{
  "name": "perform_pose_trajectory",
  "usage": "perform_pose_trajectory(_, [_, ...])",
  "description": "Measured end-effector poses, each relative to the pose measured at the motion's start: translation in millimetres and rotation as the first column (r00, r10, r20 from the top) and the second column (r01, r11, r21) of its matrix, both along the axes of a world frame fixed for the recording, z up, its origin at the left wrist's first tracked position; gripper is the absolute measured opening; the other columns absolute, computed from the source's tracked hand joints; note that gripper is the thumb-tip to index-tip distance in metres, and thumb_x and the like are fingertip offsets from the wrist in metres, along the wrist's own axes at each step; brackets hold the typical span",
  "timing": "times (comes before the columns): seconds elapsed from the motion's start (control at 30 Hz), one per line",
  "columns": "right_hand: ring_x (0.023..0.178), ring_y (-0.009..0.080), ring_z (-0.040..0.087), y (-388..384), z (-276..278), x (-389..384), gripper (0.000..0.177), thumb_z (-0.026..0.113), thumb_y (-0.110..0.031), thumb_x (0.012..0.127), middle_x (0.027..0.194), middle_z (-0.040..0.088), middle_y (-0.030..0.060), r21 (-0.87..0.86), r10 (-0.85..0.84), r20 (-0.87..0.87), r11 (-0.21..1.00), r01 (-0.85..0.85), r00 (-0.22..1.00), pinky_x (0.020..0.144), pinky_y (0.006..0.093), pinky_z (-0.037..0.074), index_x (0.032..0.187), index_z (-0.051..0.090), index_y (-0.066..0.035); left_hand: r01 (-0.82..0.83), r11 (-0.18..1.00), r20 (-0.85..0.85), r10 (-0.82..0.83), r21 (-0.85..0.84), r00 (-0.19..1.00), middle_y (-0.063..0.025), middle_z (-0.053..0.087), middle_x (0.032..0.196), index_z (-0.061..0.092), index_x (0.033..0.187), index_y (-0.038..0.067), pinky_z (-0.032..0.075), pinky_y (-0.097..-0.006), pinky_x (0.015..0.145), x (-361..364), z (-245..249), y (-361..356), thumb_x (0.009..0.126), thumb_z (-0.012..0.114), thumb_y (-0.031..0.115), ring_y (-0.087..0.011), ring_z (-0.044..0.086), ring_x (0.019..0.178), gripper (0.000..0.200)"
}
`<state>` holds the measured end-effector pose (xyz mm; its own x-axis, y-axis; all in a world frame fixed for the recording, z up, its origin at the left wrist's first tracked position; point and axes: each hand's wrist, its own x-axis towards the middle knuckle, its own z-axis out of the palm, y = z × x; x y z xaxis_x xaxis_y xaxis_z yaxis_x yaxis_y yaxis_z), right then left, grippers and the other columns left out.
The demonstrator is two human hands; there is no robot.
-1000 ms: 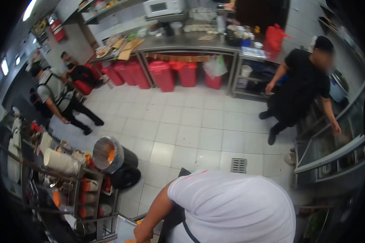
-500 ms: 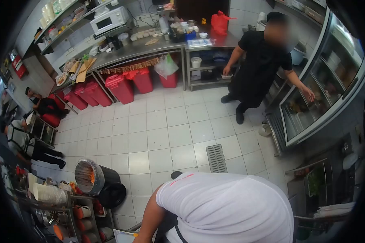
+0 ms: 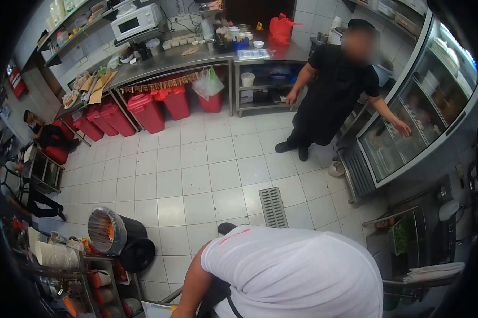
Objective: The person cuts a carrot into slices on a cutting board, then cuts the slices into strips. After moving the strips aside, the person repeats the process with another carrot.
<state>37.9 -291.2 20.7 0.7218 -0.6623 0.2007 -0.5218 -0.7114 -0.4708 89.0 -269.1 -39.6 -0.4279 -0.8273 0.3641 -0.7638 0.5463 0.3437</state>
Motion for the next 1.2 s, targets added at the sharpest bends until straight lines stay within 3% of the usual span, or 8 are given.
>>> perform_pose_trajectory(0.83, [0.072,0.0405,0.072,33.2,21.3,-29.4,0.022,0.070,-0.022,0.081,0.076,0.072,0.0169,-0.079,-0.015,-0.023,0.997,0.013,1.000,0.061,0.0535,0.054,0.098,0.069,-0.006,-0.058,0.993,0.031,0.061,-0.103,0.998,-0.0268,0.041,0.155,0.055,0.141,-0.002,0.028,-0.0551,0.120,62.7,9.6,2.9,0.100,0.054,0.016,-0.0440,0.037,0.144,0.044])
perform_pose_trajectory(0.87, [0.071,0.0387,0.072,34.5,27.1,-33.4,0.027,0.078,-0.018,0.072,0.071,0.072,0.0143,-0.123,-0.019,-0.052,0.992,0.013,0.998,0.060,0.0508,0.055,0.095,0.071,-0.005,-0.062,0.992,0.033,0.066,-0.112,0.997,-0.0270,0.040,0.155,0.054,0.141,-0.002,0.027,-0.0553,0.120,74.6,8.7,3.5,0.100,0.054,0.016,-0.0444,0.036,0.145,0.045])
perform_pose_trajectory(0.93, [0.070,0.0383,0.072,33.9,20.7,-33.0,0.017,0.077,-0.016,0.073,0.071,0.072,0.0150,-0.089,-0.035,0.049,0.995,0.039,0.998,0.062,0.0517,0.055,0.087,0.072,-0.007,-0.112,0.984,0.052,0.120,-0.138,0.991,-0.0274,0.039,0.157,0.054,0.142,-0.002,0.027,-0.0559,0.122,120.3,9.0,8.1,0.101,0.054,0.017,-0.0451,0.035,0.147,0.045])
perform_pose_trajectory(0.97, [0.074,0.0382,0.073,32.7,18.0,-32.3,0.015,0.074,-0.012,0.075,0.075,0.073,0.0157,0.025,-0.062,0.109,0.998,0.060,0.992,0.064,0.0504,0.056,0.088,0.072,-0.008,-0.130,0.980,0.082,0.144,-0.150,0.986,-0.0276,0.039,0.158,0.054,0.143,-0.002,0.026,-0.0562,0.122,151.5,8.4,16.6,0.101,0.053,0.017,-0.0455,0.035,0.147,0.046])
perform_pose_trajectory(1.07, [0.083,0.0379,0.072,30.0,25.6,-49.5,0.014,0.069,-0.012,0.082,0.085,0.072,0.0161,0.047,-0.011,0.156,0.999,0.004,0.988,0.073,0.0484,0.057,0.093,0.064,-0.005,-0.280,0.953,0.201,0.298,-0.115,0.933,-0.0268,0.037,0.161,0.053,0.145,-0.001,0.025,-0.0572,0.124,182.7,36.5,65.2,0.099,0.054,0.017,-0.0457,0.034,0.149,0.049])
perform_pose_trajectory(1.1, [0.084,0.0377,0.072,37.3,36.7,-52.5,0.015,0.068,-0.011,0.083,0.084,0.072,0.0168,0.068,-0.029,0.102,0.997,0.022,0.994,0.073,0.0484,0.057,0.095,0.063,-0.004,-0.307,0.950,0.244,0.312,-0.056,0.918,-0.0256,0.036,0.162,0.052,0.146,0.000,0.025,-0.0577,0.124,165.7,58.9,66.2,0.097,0.055,0.018,-0.0451,0.034,0.150,0.052])
perform_pose_trajectory(1.2, [0.085,0.0374,0.073,43.9,56.4,-71.6,0.016,0.065,-0.009,0.085,0.084,0.072,0.0187,0.062,-0.079,0.024,0.995,0.077,0.997,0.074,0.0485,0.057,0.098,0.061,-0.001,-0.336,0.941,0.241,0.338,-0.051,0.910,-0.0248,0.035,0.163,0.053,0.147,0.001,0.022,-0.0579,0.125,171.4,60.5,69.3,0.095,0.056,0.016,-0.0437,0.031,0.151,0.055])
